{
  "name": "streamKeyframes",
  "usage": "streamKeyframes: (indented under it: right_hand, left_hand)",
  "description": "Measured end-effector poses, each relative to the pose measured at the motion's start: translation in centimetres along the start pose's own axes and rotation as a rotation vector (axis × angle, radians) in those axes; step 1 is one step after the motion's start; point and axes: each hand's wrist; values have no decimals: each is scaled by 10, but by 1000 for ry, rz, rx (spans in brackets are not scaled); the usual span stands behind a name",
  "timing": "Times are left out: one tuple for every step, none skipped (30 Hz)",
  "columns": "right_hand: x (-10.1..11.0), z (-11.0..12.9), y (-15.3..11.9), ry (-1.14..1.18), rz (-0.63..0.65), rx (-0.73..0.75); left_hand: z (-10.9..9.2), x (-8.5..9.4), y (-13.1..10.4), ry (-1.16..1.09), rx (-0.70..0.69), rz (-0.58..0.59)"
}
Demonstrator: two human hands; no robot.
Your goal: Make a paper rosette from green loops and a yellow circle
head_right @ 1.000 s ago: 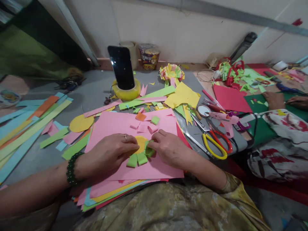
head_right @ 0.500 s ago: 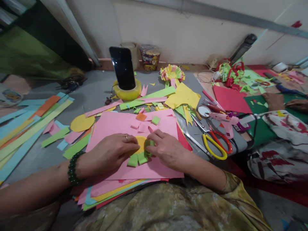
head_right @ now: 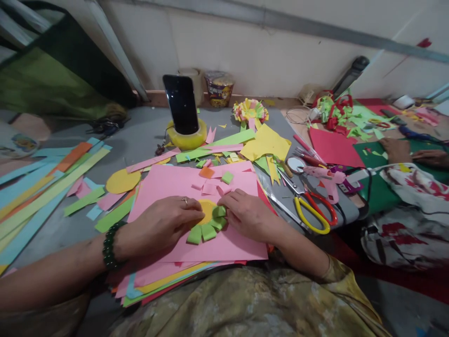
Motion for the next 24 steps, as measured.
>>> streamKeyframes:
  right_hand:
    - [0, 0, 0, 18, -8, -6]
    - [-1, 1, 0, 34, -17, -4]
    - [-1, 1, -1, 46, -25, -2]
    - [-1, 1, -2, 52, -33, 1]
    - [-2, 1, -3, 54, -39, 3]
    - [-2, 2, -5, 52, -48, 2]
    - [-3, 3, -7, 48, -59, -2]
    - [-4, 4, -9, 45, -71, -6]
    - [-5, 6, -11, 43, -85, -7]
    - [-6, 8, -13, 43, -89, -5]
    - [-6, 11, -15, 47, -85, 2]
    - [-6, 15, -16, 55, -71, 17]
    - [-6, 18, -17, 66, -51, 37]
    - [-6, 22, -18, 79, -35, 61]
    - [-6, 26, -19, 89, -21, 85]
    - [-6, 29, -19, 94, -15, 107]
    - [-7, 32, -19, 91, -18, 123]
    - [-8, 34, -19, 83, -23, 134]
    - [-8, 36, -19, 74, -30, 144]
    - [-9, 38, -19, 64, -29, 152]
    - [-8, 39, -19, 54, -24, 155]
    - [-7, 39, -20, 44, -20, 158]
    - [-3, 38, -21, 34, -20, 157]
    - [1, 36, -24, 24, -31, 154]
  left_hand:
    - [0, 0, 0, 0, -4, -4]
    - [1, -1, 0, -1, -9, -11]
    - [2, -1, -1, -4, -12, -25]
    - [3, -1, -1, -8, -19, -41]
    - [4, -1, -1, -12, -28, -58]
    - [5, -1, -1, -12, -36, -72]
    - [5, 0, -1, -8, -39, -79]
    - [5, 1, -2, 1, -31, -80]
    - [4, 2, -2, 10, -11, -73]
    - [3, 4, -3, 18, 22, -59]
    - [1, 6, -3, 23, 62, -42]
    - [-1, 8, -4, 24, 101, -20]
    - [-4, 10, -5, 23, 136, 4]
    - [-6, 11, -6, 20, 165, 26]
    - [-7, 12, -6, 19, 187, 45]
    - [-8, 13, -7, 18, 204, 59]
    - [-9, 13, -8, 16, 215, 66]
    - [-9, 13, -9, 11, 220, 64]
    - [-9, 13, -9, 3, 215, 55]
    - [-9, 13, -9, -6, 198, 45]
    - [-8, 13, -10, -11, 172, 34]
    - [-8, 13, -9, -6, 143, 25]
    - [-8, 13, -9, 7, 115, 19]
    - [-7, 13, -8, 25, 91, 17]
Point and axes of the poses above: each hand's wrist, its own y-axis towards the middle knuckle, its own x-axis out of the back of the hand, z = x × y, and after that the axes turned 8 degrees about -y, right-handed
